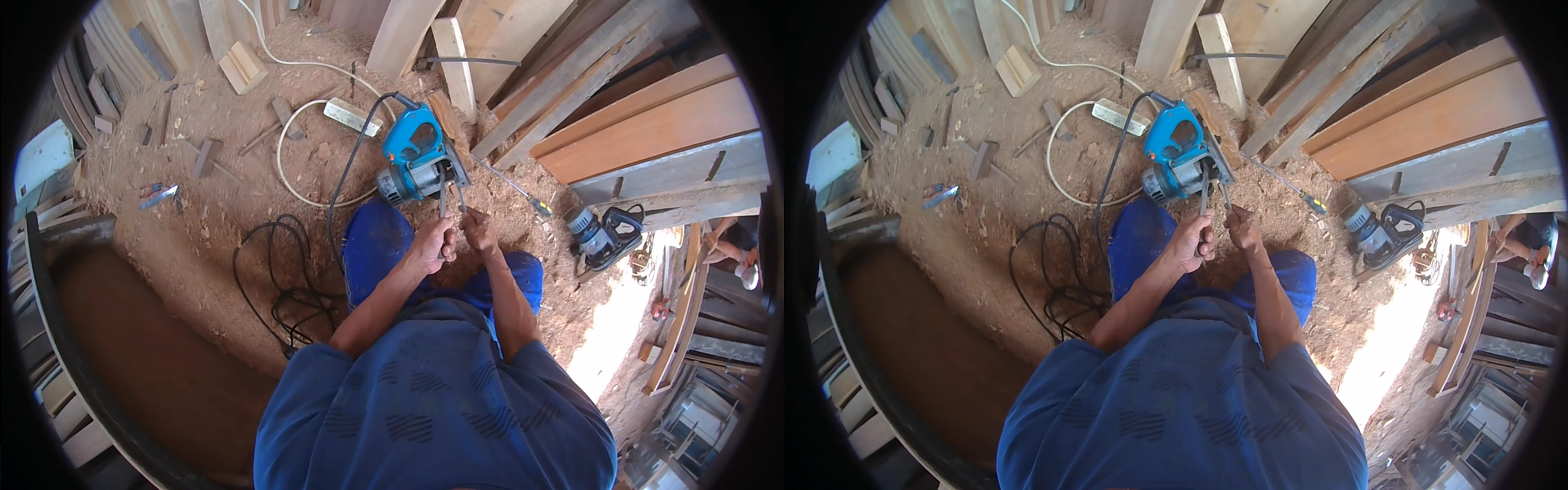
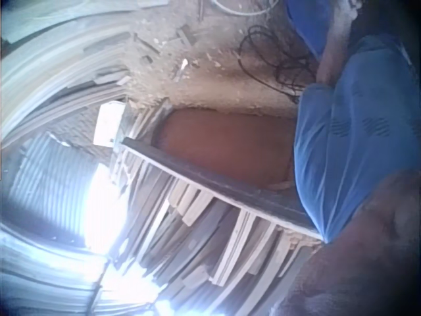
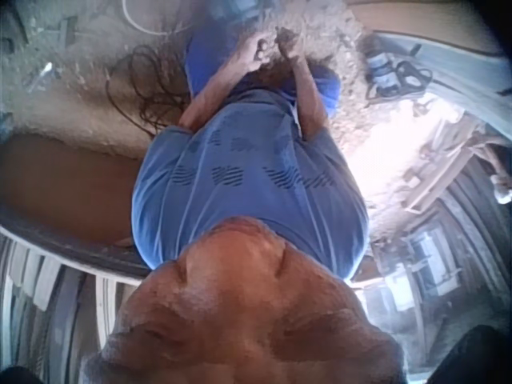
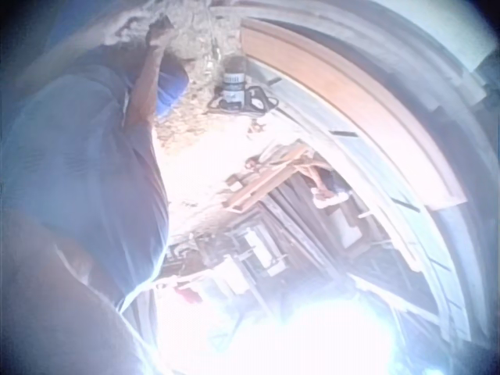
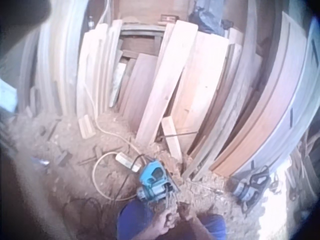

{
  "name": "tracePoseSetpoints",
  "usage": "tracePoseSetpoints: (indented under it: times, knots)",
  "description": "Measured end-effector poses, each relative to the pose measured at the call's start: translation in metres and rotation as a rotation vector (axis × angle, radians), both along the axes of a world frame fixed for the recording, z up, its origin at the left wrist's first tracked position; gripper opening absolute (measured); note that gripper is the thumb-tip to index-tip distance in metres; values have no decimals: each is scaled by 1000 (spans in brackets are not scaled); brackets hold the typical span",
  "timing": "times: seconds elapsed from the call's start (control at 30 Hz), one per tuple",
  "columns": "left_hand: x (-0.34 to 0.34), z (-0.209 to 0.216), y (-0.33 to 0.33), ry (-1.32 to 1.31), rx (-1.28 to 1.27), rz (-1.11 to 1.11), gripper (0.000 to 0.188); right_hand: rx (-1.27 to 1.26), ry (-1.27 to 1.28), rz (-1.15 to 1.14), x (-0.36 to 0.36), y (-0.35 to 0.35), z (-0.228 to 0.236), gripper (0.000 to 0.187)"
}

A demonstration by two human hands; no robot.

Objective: The person loosens a bolt on a power tool using a wrench, retrieves a small component from a shelf, and hammers the component onto a wooden beam.

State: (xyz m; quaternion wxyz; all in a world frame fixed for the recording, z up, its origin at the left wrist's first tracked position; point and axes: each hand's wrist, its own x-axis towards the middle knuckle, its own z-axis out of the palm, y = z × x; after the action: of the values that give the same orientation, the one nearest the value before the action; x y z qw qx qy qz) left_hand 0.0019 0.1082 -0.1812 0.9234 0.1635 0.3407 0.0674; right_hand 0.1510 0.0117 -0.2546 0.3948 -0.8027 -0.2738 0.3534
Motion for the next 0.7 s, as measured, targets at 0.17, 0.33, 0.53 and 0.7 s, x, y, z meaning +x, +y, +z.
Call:
tracePoseSetpoints:
  times: [0.17,0.33,0.53,0.7]
  knots:
    - [8,-16,1,-201,-382,80,19,-369,-438,120,4,2,-26,31]
    - [34,29,-6,175,-451,262,34,-650,-113,-29,-3,17,-18,37]
    - [15,-29,-19,-201,-531,10,37,-660,-175,-40,-5,24,-6,32]
    - [17,-24,-19,-94,-504,-31,43,-771,-140,-19,-1,32,-2,32]
